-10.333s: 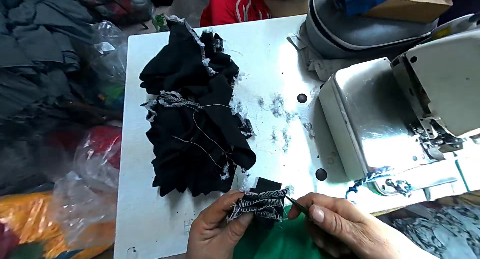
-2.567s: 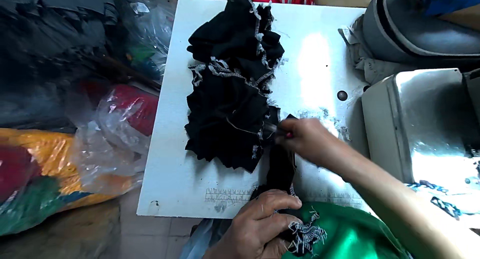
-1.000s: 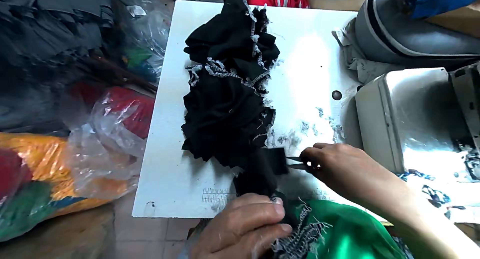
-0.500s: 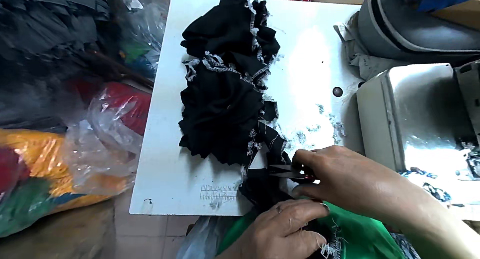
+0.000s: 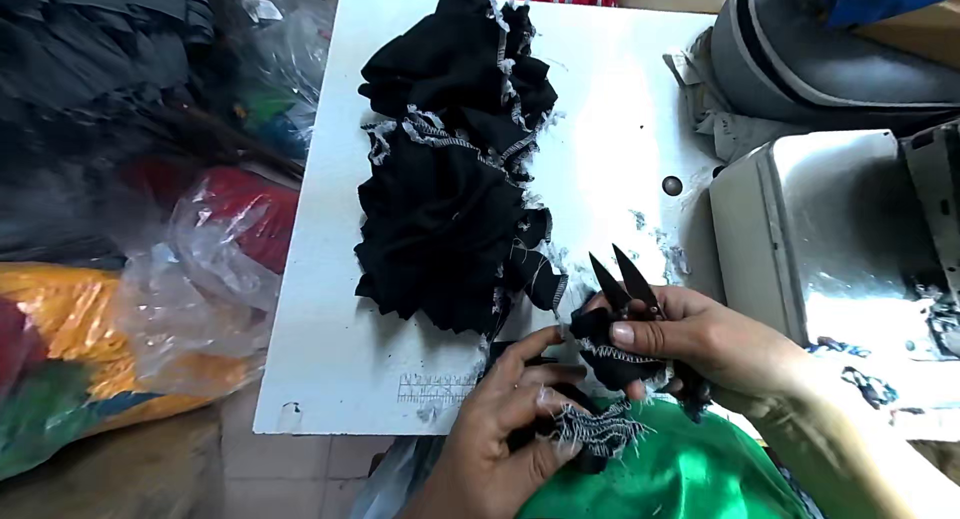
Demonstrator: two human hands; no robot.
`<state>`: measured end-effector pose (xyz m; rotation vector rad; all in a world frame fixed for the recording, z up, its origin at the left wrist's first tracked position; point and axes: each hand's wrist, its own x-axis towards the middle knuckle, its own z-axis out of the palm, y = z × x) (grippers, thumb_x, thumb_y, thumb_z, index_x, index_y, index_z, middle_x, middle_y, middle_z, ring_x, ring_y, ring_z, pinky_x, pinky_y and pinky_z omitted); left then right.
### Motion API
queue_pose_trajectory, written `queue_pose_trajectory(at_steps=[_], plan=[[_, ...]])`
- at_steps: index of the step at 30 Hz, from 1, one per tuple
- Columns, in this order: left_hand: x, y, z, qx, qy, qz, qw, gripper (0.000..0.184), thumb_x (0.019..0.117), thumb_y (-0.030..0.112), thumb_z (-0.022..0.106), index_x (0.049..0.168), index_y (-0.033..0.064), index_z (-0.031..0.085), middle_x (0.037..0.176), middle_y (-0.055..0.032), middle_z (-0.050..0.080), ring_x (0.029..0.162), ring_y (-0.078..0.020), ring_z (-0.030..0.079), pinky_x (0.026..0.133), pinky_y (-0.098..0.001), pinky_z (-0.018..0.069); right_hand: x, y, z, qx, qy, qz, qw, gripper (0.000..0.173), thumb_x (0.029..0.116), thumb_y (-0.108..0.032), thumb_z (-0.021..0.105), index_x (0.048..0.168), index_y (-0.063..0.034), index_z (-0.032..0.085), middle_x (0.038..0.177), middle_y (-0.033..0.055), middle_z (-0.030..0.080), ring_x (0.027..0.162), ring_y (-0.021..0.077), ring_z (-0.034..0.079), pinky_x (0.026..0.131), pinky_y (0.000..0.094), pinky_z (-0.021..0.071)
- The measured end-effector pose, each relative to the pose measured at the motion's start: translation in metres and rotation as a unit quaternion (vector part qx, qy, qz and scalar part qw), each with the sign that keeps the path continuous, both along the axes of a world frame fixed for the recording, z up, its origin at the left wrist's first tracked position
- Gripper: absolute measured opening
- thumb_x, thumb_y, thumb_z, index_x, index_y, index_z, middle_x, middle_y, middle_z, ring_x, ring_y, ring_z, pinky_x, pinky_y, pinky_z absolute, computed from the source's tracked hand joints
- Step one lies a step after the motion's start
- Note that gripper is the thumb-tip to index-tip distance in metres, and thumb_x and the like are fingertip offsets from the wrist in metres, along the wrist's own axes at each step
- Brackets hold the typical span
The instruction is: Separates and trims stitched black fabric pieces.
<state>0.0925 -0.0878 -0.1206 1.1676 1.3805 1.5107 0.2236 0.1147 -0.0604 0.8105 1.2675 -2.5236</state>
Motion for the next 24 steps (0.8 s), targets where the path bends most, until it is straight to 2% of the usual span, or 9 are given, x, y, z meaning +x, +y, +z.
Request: queue_pose_trajectory(at_steps=[5,8,11,13,15,17,18,21,24], plan=[[-0.005,0.014,-0.005,0.006,-0.044,-0.057,0.997,0.025,0.0997,0.039,0.062,0.104,0.0177,0.074,0.157,0.0043,0.044,0.136,-0.0017,0.048,0.11,-0.0237,0.0462,0.004,-0.006,-0.008,-0.074,-0.022,0.005,0.997,0.017,0.1029,-0.011,0.05,0.104,-0.0142,0.067,0.073,-0.0046,0.069,0.057,-0.0043,0.062,0.052,0.0091,0.0497],[-0.009,0.018,-0.003,0.009,-0.037,-0.046,0.998,0.024,0.0995,0.039,0.062,0.103,0.0185,0.074,0.145,0.0078,0.056,0.127,0.0005,0.055,0.103,-0.0198,0.0499,0.003,-0.009,-0.011,-0.049,-0.053,0.011,0.997,0.014,0.1035,-0.011,0.051,0.1,-0.0128,0.064,0.07,-0.0061,0.067,0.056,-0.0054,0.059,0.051,0.0084,0.0467],[-0.016,0.015,0.0,-0.006,0.042,-0.014,0.999,0.022,0.0986,0.039,0.064,0.102,0.0188,0.073,0.127,0.0076,0.062,0.113,0.004,0.06,0.094,-0.0151,0.053,0.006,-0.014,-0.015,0.041,-0.064,0.001,0.997,0.009,0.1037,-0.012,0.053,0.104,-0.012,0.062,0.069,-0.0068,0.064,0.055,-0.0052,0.056,0.05,0.0089,0.0444],[-0.017,0.013,0.005,-0.004,0.063,-0.019,0.998,0.023,0.0991,0.04,0.063,0.102,0.0182,0.072,0.126,0.0075,0.062,0.114,0.0048,0.059,0.095,-0.0143,0.0527,0.01,-0.016,-0.018,0.119,-0.048,-0.006,0.992,0.009,0.1026,-0.017,0.056,0.108,-0.0133,0.062,0.072,-0.007,0.063,0.056,-0.0043,0.055,0.052,0.0101,0.0448],[-0.016,0.012,0.008,0.001,0.06,-0.021,0.998,0.024,0.0993,0.039,0.063,0.101,0.0171,0.072,0.127,0.0056,0.062,0.114,0.003,0.06,0.095,-0.0157,0.0532,0.014,-0.017,-0.019,0.179,-0.03,-0.001,0.983,0.018,0.0973,-0.028,0.064,0.11,-0.0161,0.062,0.074,-0.0092,0.063,0.058,-0.0051,0.054,0.054,0.0107,0.0444],[-0.017,0.01,0.008,0.008,0.055,-0.023,0.998,0.024,0.0993,0.038,0.064,0.101,0.0159,0.072,0.129,0.0036,0.062,0.115,0.0008,0.061,0.096,-0.0179,0.0545,0.017,-0.018,-0.017,0.261,-0.027,0.008,0.965,0.03,0.0913,-0.034,0.072,0.115,-0.0174,0.064,0.08,-0.0098,0.065,0.067,-0.0039,0.059,0.062,0.0133,0.0493],[-0.018,0.01,0.008,0.013,0.056,-0.025,0.998,0.025,0.0995,0.038,0.064,0.1,0.0149,0.072,0.128,0.0032,0.062,0.114,0.0007,0.061,0.095,-0.0179,0.0548,0.018,-0.019,-0.017,0.31,-0.022,0.01,0.95,0.028,0.0923,-0.033,0.072,0.114,-0.017,0.065,0.081,-0.0095,0.067,0.07,-0.0034,0.062,0.064,0.0142,0.0519],[-0.019,0.007,0.01,0.018,0.075,-0.037,0.996,0.027,0.1003,0.038,0.062,0.099,0.0132,0.071,0.123,0.0039,0.063,0.113,0.0031,0.06,0.095,-0.0145,0.0522,0.017,-0.019,-0.016,0.387,-0.025,0.0,0.922,0.007,0.0958,-0.018,0.066,0.1,-0.0161,0.071,0.069,-0.0107,0.062,0.057,-0.0063,0.054,0.052,0.011,0.0427],[-0.019,0.004,0.006,0.012,0.084,-0.04,0.996,0.028,0.1007,0.038,0.061,0.1,0.0119,0.071,0.12,0.0026,0.065,0.113,0.0023,0.06,0.095,-0.0144,0.0518,0.017,-0.016,-0.013,0.341,-0.044,-0.003,0.939,0.008,0.0967,-0.016,0.064,0.093,-0.0177,0.071,0.063,-0.0113,0.058,0.05,-0.0062,0.045,0.047,0.0114,0.0347]])
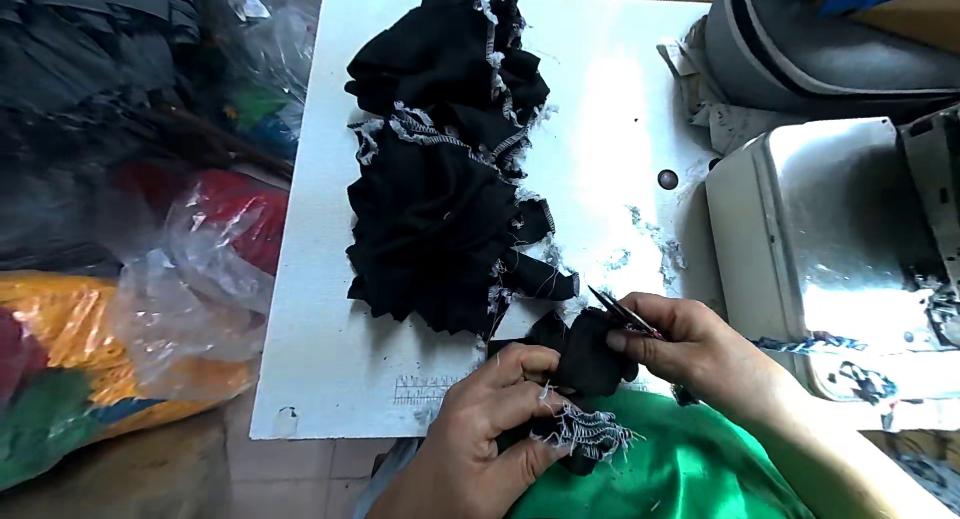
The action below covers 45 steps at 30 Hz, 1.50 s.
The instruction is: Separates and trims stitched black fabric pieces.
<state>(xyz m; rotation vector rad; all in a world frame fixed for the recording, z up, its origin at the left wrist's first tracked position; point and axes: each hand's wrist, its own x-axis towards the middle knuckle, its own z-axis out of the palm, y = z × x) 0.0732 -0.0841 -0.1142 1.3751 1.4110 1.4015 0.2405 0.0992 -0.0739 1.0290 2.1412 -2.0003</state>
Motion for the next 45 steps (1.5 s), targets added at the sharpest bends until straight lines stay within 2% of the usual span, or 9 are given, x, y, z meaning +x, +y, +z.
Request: queue_pose_trajectory(at_steps=[7,12,17,23,28,32,38,42,45], plan=[[-0.002,-0.008,0.004,-0.03,-0.063,0.067,0.995,0.023,0.1004,0.042,0.06,0.109,0.0246,0.072,0.113,0.0172,0.067,0.103,0.0094,0.061,0.088,-0.0094,0.051,0.003,-0.002,-0.003,-0.01,0.012,-0.017,1.0,0.001,0.0925,-0.018,0.071,0.092,-0.0173,0.071,0.067,-0.0114,0.062,0.053,-0.0068,0.049,0.049,0.0107,0.0386],[0.011,0.005,0.015,-0.006,-0.139,0.008,0.99,0.022,0.1019,0.032,0.059,0.113,0.0171,0.07,0.107,0.0128,0.069,0.102,0.01,0.061,0.089,-0.0083,0.0488,0.004,-0.01,-0.003,-0.062,0.053,0.023,0.996,0.006,0.0958,-0.015,0.066,0.098,-0.0135,0.071,0.075,-0.0131,0.064,0.064,-0.0107,0.054,0.059,0.0081,0.0437],[0.025,0.013,0.012,-0.086,-0.16,0.125,0.976,0.018,0.0957,0.029,0.067,0.113,0.0253,0.069,0.103,0.0167,0.072,0.096,0.0069,0.067,0.085,-0.0127,0.0554,0.009,-0.017,-0.008,0.004,0.127,0.053,0.99,0.022,0.0936,-0.006,0.061,0.112,-0.0066,0.073,0.089,-0.0065,0.07,0.078,-0.0113,0.058,0.07,0.0074,0.0476],[0.022,0.01,0.012,-0.137,-0.183,0.097,0.969,0.026,0.0926,0.029,0.07,0.117,0.0197,0.072,0.105,0.0142,0.074,0.097,0.0049,0.068,0.086,-0.0155,0.0567,0.01,-0.016,-0.006,0.104,0.149,0.109,0.977,0.034,0.0909,-0.001,0.058,0.121,-0.0062,0.073,0.104,0.0016,0.074,0.091,-0.0032,0.064,0.081,0.0126,0.0505],[0.011,0.01,0.009,-0.1,-0.053,0.092,0.989,0.017,0.0917,0.042,0.071,0.097,0.0257,0.076,0.11,0.0163,0.064,0.103,0.0103,0.059,0.086,-0.0093,0.0524,0.006,-0.008,0.003,0.133,0.164,0.145,0.967,0.028,0.0908,-0.003,0.059,0.116,-0.0066,0.072,0.095,0.0016,0.072,0.083,-0.0005,0.063,0.074,0.0141,0.0499],[0.0,0.01,0.011,-0.045,-0.083,0.069,0.993,0.022,0.096,0.039,0.067,0.116,0.0311,0.073,0.122,0.0177,0.069,0.113,0.0042,0.063,0.095,-0.0159,0.0535,0.009,0.001,0.005,0.138,0.156,0.091,0.974,0.011,0.0926,-0.011,0.064,0.099,-0.0079,0.073,0.076,-0.0055,0.065,0.066,-0.0082,0.054,0.059,0.0067,0.0429],[0.003,0.014,0.007,-0.028,-0.142,0.105,0.984,0.026,0.0967,0.032,0.066,0.121,0.0337,0.073,0.112,0.0209,0.073,0.102,0.0084,0.066,0.09,-0.0117,0.0543,0.025,0.012,0.01,0.176,0.056,-0.076,0.98,0.015,0.0922,-0.013,0.064,0.105,-0.0179,0.071,0.079,-0.0125,0.068,0.063,-0.0052,0.061,0.054,0.0118,0.0513],[0.003,0.014,0.005,-0.025,-0.156,0.117,0.981,0.027,0.0963,0.031,0.066,0.122,0.0342,0.073,0.114,0.021,0.073,0.103,0.0085,0.066,0.091,-0.0115,0.0539,0.036,0.006,0.015,0.135,0.069,-0.176,0.973,0.022,0.101,-0.034,0.058,0.118,-0.0219,0.065,0.08,-0.0127,0.064,0.055,-0.0044,0.054,0.047,0.0115,0.0459],[0.0,0.014,0.006,-0.03,-0.161,0.118,0.979,0.026,0.0963,0.033,0.066,0.122,0.035,0.073,0.114,0.0212,0.073,0.103,0.0082,0.067,0.09,-0.0115,0.0543,0.045,-0.009,0.021,-0.024,0.114,-0.048,0.992,0.058,0.1022,-0.064,0.037,0.123,-0.0173,0.064,0.08,-0.0101,0.06,0.062,-0.0069,0.052,0.054,0.0111,0.0434]])
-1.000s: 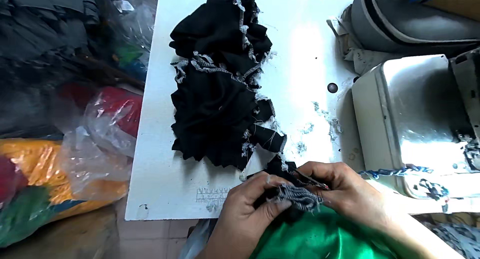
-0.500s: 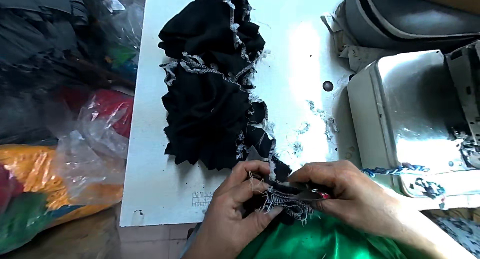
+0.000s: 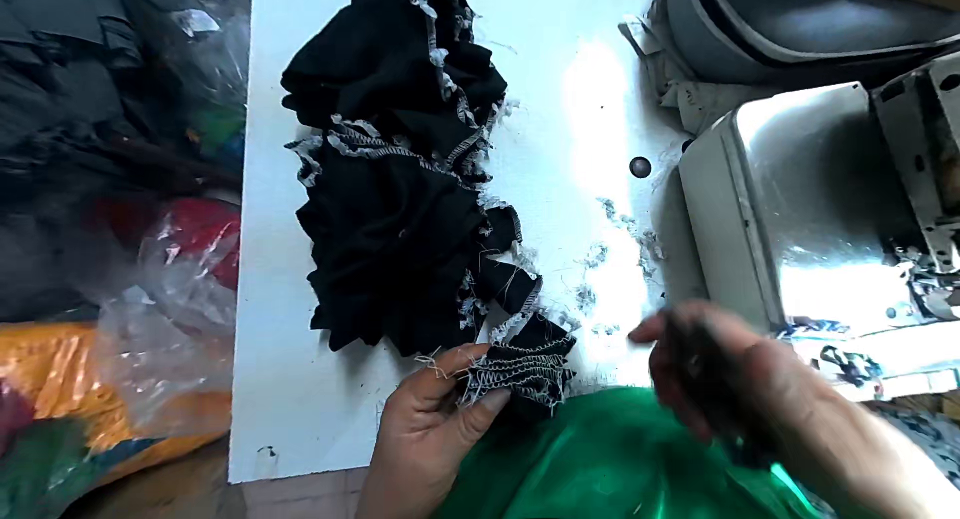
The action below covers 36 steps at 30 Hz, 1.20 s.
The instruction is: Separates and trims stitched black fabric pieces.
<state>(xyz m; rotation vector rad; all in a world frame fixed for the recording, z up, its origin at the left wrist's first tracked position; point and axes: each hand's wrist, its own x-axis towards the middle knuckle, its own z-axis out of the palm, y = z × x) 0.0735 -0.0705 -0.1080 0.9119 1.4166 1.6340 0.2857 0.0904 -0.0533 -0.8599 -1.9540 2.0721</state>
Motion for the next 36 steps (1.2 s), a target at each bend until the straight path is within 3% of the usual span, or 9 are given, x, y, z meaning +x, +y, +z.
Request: queue_pose_trajectory(at_steps=[3,11,17,21,25,28,32,34,36], plan=[[-0.001,0.0,0.001,-0.003,-0.014,0.003,1.0,0.026,0.0955,0.033,0.067,0.121,0.0373,0.073,0.114,0.0224,0.073,0.103,0.0089,0.067,0.09,-0.0115,0.0543,-0.007,-0.014,-0.002,-0.051,-0.014,0.103,0.993,0.057,0.109,-0.05,0.032,0.123,-0.0043,0.064,0.078,-0.0039,0.058,0.063,-0.0023,0.05,0.056,0.0162,0.0437],[0.003,0.0,0.002,0.004,-0.043,-0.008,0.999,0.027,0.0951,0.032,0.067,0.121,0.0362,0.074,0.114,0.0199,0.074,0.103,0.0073,0.067,0.09,-0.0128,0.0549,-0.02,-0.011,-0.006,-0.117,-0.101,0.086,0.984,0.043,0.1064,-0.045,0.042,0.118,-0.0135,0.069,0.071,-0.0141,0.054,0.057,-0.0069,0.046,0.052,0.0131,0.0384],[0.005,0.0,0.002,0.001,-0.04,-0.048,0.998,0.028,0.0957,0.031,0.067,0.122,0.0346,0.073,0.116,0.0207,0.073,0.105,0.0085,0.066,0.091,-0.0118,0.0539,-0.026,-0.012,-0.009,-0.128,-0.039,0.001,0.991,0.024,0.1024,-0.034,0.058,0.101,-0.0157,0.072,0.067,-0.018,0.052,0.057,-0.0117,0.044,0.052,0.0083,0.0363],[0.005,-0.001,0.002,0.0,-0.023,-0.044,0.999,0.028,0.0965,0.032,0.065,0.123,0.0352,0.072,0.117,0.0214,0.072,0.106,0.0087,0.066,0.092,-0.0115,0.0533,-0.022,-0.014,-0.014,-0.127,0.004,-0.122,0.984,0.021,0.1025,-0.03,0.057,0.098,-0.0175,0.073,0.062,-0.0156,0.05,0.052,-0.0103,0.042,0.048,0.0078,0.0337],[-0.001,-0.003,0.005,-0.002,-0.019,-0.03,0.999,0.027,0.0969,0.035,0.064,0.122,0.0369,0.072,0.116,0.0216,0.072,0.106,0.0086,0.065,0.092,-0.0118,0.0532,-0.021,-0.012,-0.015,-0.177,0.015,-0.179,0.968,0.026,0.1034,-0.041,0.055,0.107,-0.0173,0.066,0.064,-0.0132,0.051,0.049,-0.008,0.041,0.046,0.0081,0.0352],[-0.004,0.0,0.014,0.013,-0.051,-0.021,0.998,0.026,0.0966,0.034,0.063,0.12,0.037,0.074,0.115,0.0191,0.073,0.106,0.0065,0.066,0.092,-0.0132,0.0535,-0.029,-0.005,-0.022,-0.189,-0.057,-0.069,0.978,0.028,0.1009,-0.035,0.056,0.114,-0.012,0.065,0.069,-0.0122,0.056,0.051,-0.007,0.043,0.047,0.0109,0.0364],[-0.01,0.008,0.025,0.036,-0.076,0.0,0.996,0.023,0.0945,0.036,0.066,0.116,0.0354,0.075,0.109,0.0137,0.075,0.1,-0.0004,0.07,0.088,-0.0209,0.058,-0.056,0.008,-0.053,-0.281,-0.135,0.076,0.947,0.032,0.1076,-0.025,0.052,0.133,-0.0064,0.057,0.092,-0.0034,0.067,0.058,-0.003,0.053,0.052,0.0137,0.0435],[-0.016,0.01,0.035,0.055,-0.063,-0.002,0.996,0.023,0.0938,0.037,0.067,0.115,0.0343,0.076,0.105,0.011,0.076,0.095,-0.0029,0.072,0.084,-0.0218,0.0588,-0.065,0.009,-0.067,-0.287,-0.152,0.06,0.944,0.03,0.1096,-0.024,0.047,0.133,-0.0069,0.055,0.096,-0.0019,0.07,0.06,-0.0026,0.056,0.052,0.0142,0.0445],[-0.034,0.006,0.038,0.096,-0.04,-0.026,0.994,0.023,0.0955,0.038,0.066,0.116,0.0311,0.074,0.1,0.0091,0.076,0.088,-0.0039,0.071,0.078,-0.0208,0.0579,-0.07,0.011,-0.073,-0.21,-0.143,-0.02,0.967,0.033,0.1098,-0.024,0.045,0.136,-0.0082,0.057,0.102,0.0016,0.071,0.068,0.0027,0.062,0.059,0.0202,0.0485]])
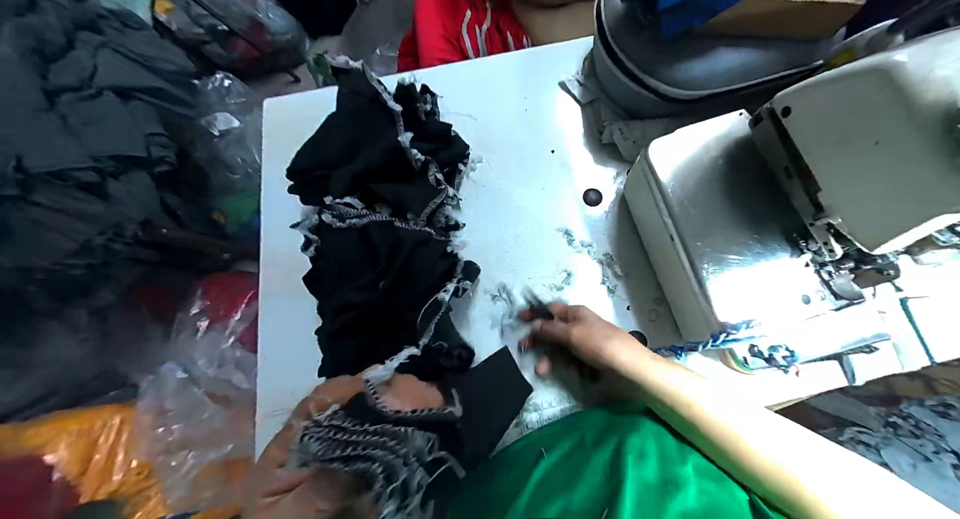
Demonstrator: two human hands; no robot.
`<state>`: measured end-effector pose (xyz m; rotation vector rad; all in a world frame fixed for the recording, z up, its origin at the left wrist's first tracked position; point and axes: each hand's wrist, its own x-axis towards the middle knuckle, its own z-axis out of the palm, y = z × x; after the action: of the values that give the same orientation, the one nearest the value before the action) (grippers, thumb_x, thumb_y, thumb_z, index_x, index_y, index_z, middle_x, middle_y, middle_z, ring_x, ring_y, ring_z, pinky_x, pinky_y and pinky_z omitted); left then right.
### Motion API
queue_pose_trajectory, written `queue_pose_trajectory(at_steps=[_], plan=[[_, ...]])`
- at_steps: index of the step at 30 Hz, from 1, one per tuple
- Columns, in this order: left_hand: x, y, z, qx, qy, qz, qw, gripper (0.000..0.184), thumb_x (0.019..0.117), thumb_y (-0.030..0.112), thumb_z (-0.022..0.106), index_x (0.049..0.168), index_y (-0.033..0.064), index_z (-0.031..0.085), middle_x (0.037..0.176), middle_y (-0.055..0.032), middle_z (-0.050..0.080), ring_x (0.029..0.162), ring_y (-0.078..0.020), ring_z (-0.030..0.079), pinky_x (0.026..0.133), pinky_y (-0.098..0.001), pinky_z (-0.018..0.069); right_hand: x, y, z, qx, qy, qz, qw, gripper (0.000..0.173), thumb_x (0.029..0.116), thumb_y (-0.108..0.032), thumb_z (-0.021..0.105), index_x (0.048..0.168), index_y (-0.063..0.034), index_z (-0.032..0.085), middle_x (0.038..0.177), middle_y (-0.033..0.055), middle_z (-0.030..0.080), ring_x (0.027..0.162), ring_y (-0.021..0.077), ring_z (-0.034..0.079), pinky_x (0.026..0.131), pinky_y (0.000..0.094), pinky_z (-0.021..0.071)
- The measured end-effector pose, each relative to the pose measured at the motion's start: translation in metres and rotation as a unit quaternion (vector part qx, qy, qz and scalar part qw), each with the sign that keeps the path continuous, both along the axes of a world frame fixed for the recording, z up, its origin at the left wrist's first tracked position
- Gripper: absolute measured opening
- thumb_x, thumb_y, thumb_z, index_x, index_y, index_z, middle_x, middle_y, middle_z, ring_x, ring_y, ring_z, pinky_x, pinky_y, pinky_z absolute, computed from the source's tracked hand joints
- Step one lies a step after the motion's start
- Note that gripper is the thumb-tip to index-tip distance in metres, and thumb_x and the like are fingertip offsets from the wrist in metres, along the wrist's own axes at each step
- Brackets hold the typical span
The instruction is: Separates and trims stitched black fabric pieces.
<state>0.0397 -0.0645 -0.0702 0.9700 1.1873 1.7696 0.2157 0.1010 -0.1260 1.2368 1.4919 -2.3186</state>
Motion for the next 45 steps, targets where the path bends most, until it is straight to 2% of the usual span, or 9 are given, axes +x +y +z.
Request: queue_pose_trajectory(at_steps=[2,6,14,20,25,30,37,39,45], plan=[[-0.021,-0.006,0.002,0.04,0.017,-0.025,0.999,0.022,0.0994,0.04,0.061,0.111,0.025,0.071,0.094,0.0069,0.073,0.081,-0.0056,0.07,0.074,-0.0212,0.0569,-0.003,0.005,0.002,0.093,-0.001,-0.081,0.992,0.036,0.1104,-0.025,0.044,0.142,-0.0103,0.056,0.115,0.0063,0.071,0.078,0.0115,0.067,0.065,0.0304,0.0525],[-0.024,0.012,0.029,0.049,0.047,-0.065,0.996,0.018,0.097,0.037,0.064,0.11,0.0263,0.071,0.092,0.0088,0.073,0.081,-0.0054,0.071,0.073,-0.0213,0.0575,-0.001,0.003,0.029,0.147,0.054,-0.152,0.976,0.037,0.1116,-0.022,0.04,0.144,-0.0121,0.053,0.119,0.0038,0.07,0.073,0.0091,0.063,0.055,0.0248,0.0452],[-0.035,0.024,0.048,0.029,0.118,0.08,0.989,0.024,0.0938,0.039,0.069,0.114,0.0264,0.073,0.102,0.0075,0.074,0.09,-0.0062,0.07,0.082,-0.024,0.0585,0.012,-0.001,0.04,-0.061,0.099,0.06,0.991,0.031,0.1119,-0.022,0.037,0.131,-0.0056,0.056,0.093,-0.0018,0.071,0.071,0.0006,0.065,0.057,0.017,0.0494],[-0.03,0.04,0.072,0.033,0.094,0.125,0.987,0.018,0.0917,0.032,0.072,0.107,0.0219,0.071,0.091,0.0042,0.072,0.085,-0.0111,0.07,0.082,-0.0293,0.0594,-0.003,-0.035,0.02,-0.107,0.043,0.329,0.937,0.036,0.1112,-0.024,0.041,0.136,-0.0012,0.054,0.116,0.0113,0.065,0.092,0.0131,0.062,0.081,0.0342,0.0514],[-0.017,0.05,0.076,0.039,0.072,0.13,0.988,0.012,0.0931,0.033,0.069,0.1,0.0259,0.074,0.092,0.0067,0.073,0.086,-0.0082,0.07,0.081,-0.0277,0.0597,-0.019,-0.016,0.005,0.004,0.051,0.097,0.994,0.036,0.1114,-0.024,0.039,0.132,-0.0001,0.057,0.102,0.0081,0.066,0.079,0.0094,0.061,0.073,0.0286,0.0524],[-0.015,0.044,0.086,0.044,0.023,0.156,0.986,0.019,0.1003,0.027,0.053,0.1,0.0227,0.071,0.091,0.0056,0.07,0.086,-0.0098,0.069,0.081,-0.0289,0.0591,-0.016,0.004,0.01,0.047,0.099,-0.195,0.975,0.039,0.1129,-0.025,0.034,0.143,-0.0055,0.05,0.123,0.0119,0.064,0.091,0.0182,0.068,0.076,0.037,0.0572],[-0.017,0.061,0.113,0.096,0.043,0.111,0.988,0.035,0.1088,0.023,0.031,0.115,0.0175,0.065,0.11,0.0032,0.072,0.106,-0.0099,0.069,0.095,-0.0312,0.0572,-0.016,-0.023,0.035,-0.062,0.159,0.166,0.971,0.033,0.1112,-0.023,0.04,0.131,-0.0015,0.054,0.095,0.0027,0.069,0.068,0.0043,0.062,0.059,0.0219,0.0507],[-0.011,0.068,0.117,0.112,0.028,0.103,0.988,0.03,0.1081,0.023,0.038,0.114,0.0173,0.067,0.11,0.0026,0.073,0.105,-0.0107,0.069,0.094,-0.0314,0.058,-0.016,-0.024,0.035,-0.04,0.127,0.256,0.957,0.033,0.1117,-0.024,0.039,0.131,-0.0024,0.055,0.094,0.0034,0.069,0.066,0.0047,0.059,0.058,0.0231,0.0481],[0.006,0.086,0.102,0.117,0.009,0.134,0.984,0.028,0.1084,0.018,0.038,0.116,0.0172,0.065,0.119,-0.0007,0.072,0.113,-0.0158,0.069,0.098,-0.0342,0.0572,0.017,-0.004,0.049,0.253,-0.075,0.456,0.85,0.027,0.1035,-0.014,0.055,0.119,0.0049,0.066,0.109,0.0306,0.066,0.103,0.0489,0.064,0.087,0.0682,0.0474]])
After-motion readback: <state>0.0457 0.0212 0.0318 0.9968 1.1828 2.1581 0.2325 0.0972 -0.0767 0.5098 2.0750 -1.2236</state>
